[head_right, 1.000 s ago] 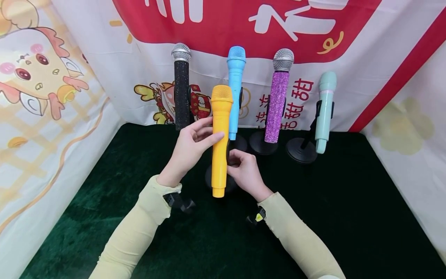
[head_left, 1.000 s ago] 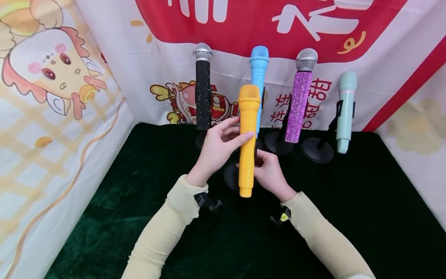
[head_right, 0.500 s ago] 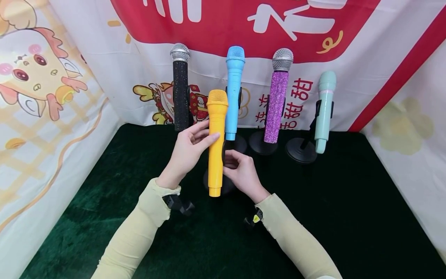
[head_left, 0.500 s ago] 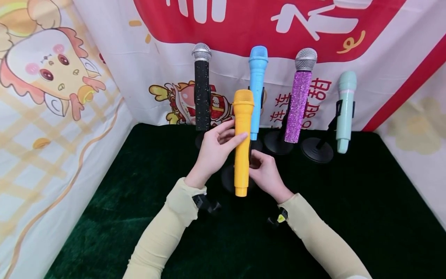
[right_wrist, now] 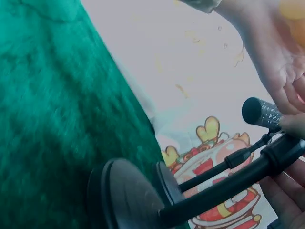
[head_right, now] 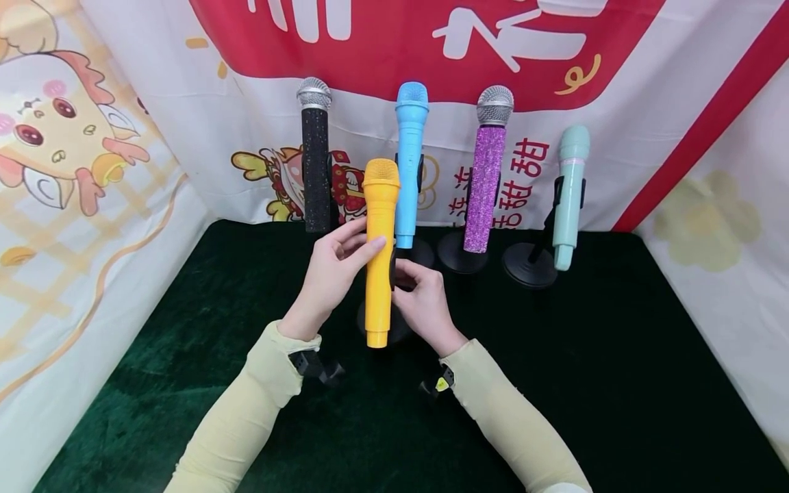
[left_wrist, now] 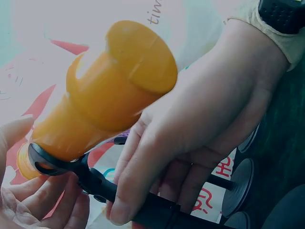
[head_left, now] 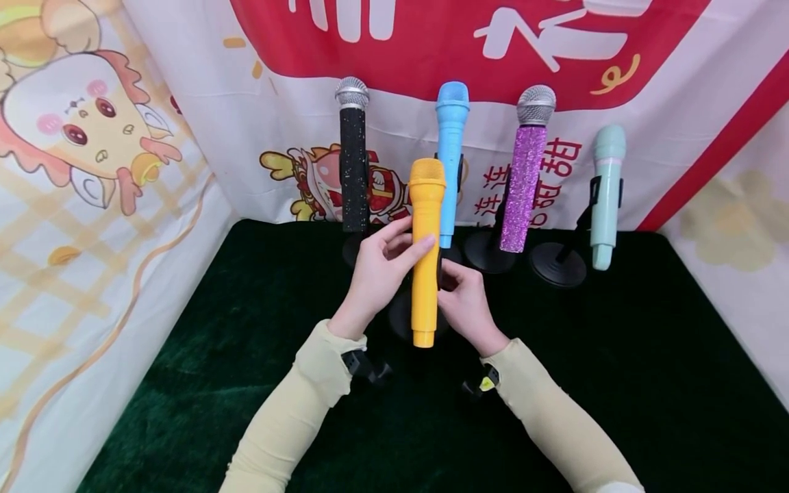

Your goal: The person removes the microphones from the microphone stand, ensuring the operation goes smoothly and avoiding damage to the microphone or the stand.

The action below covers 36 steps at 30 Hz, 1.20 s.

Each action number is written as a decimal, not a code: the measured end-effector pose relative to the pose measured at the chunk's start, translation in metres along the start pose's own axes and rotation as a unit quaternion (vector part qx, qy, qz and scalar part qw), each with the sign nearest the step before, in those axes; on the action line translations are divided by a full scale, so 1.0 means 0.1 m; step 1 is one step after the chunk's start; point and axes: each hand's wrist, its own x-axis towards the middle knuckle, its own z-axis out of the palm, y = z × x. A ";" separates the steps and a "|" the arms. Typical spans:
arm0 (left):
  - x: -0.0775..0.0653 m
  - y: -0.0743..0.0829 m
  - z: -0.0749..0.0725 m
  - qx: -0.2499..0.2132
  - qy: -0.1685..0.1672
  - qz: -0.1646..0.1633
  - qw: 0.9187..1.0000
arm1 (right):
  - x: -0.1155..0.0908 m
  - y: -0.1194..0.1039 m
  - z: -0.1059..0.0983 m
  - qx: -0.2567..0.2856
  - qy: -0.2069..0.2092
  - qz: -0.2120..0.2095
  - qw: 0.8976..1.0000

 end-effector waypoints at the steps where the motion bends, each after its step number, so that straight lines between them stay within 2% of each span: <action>1: 0.00 0.00 0.00 0.000 -0.002 0.001 1.000 | 0.00 0.00 0.00 0.000 0.001 -0.001 1.000; 12: 0.02 0.02 0.02 -0.012 -0.008 0.018 1.000 | 0.05 0.01 -0.02 -0.022 0.004 0.015 1.000; 18: 0.04 0.04 0.01 -0.023 -0.004 -0.004 1.000 | 0.05 0.00 -0.02 -0.018 0.007 0.027 0.999; 24: 0.05 0.07 -0.01 -0.040 -0.004 -0.023 0.999 | 0.07 0.02 -0.01 0.014 -0.005 0.052 0.999; 32: 0.06 0.08 0.00 -0.049 -0.013 -0.014 0.999 | 0.10 0.37 -0.01 0.039 -0.021 0.063 0.997; 36: 0.10 0.10 0.01 -0.056 -0.016 -0.005 0.998 | 0.11 0.40 -0.04 0.051 -0.032 0.057 0.997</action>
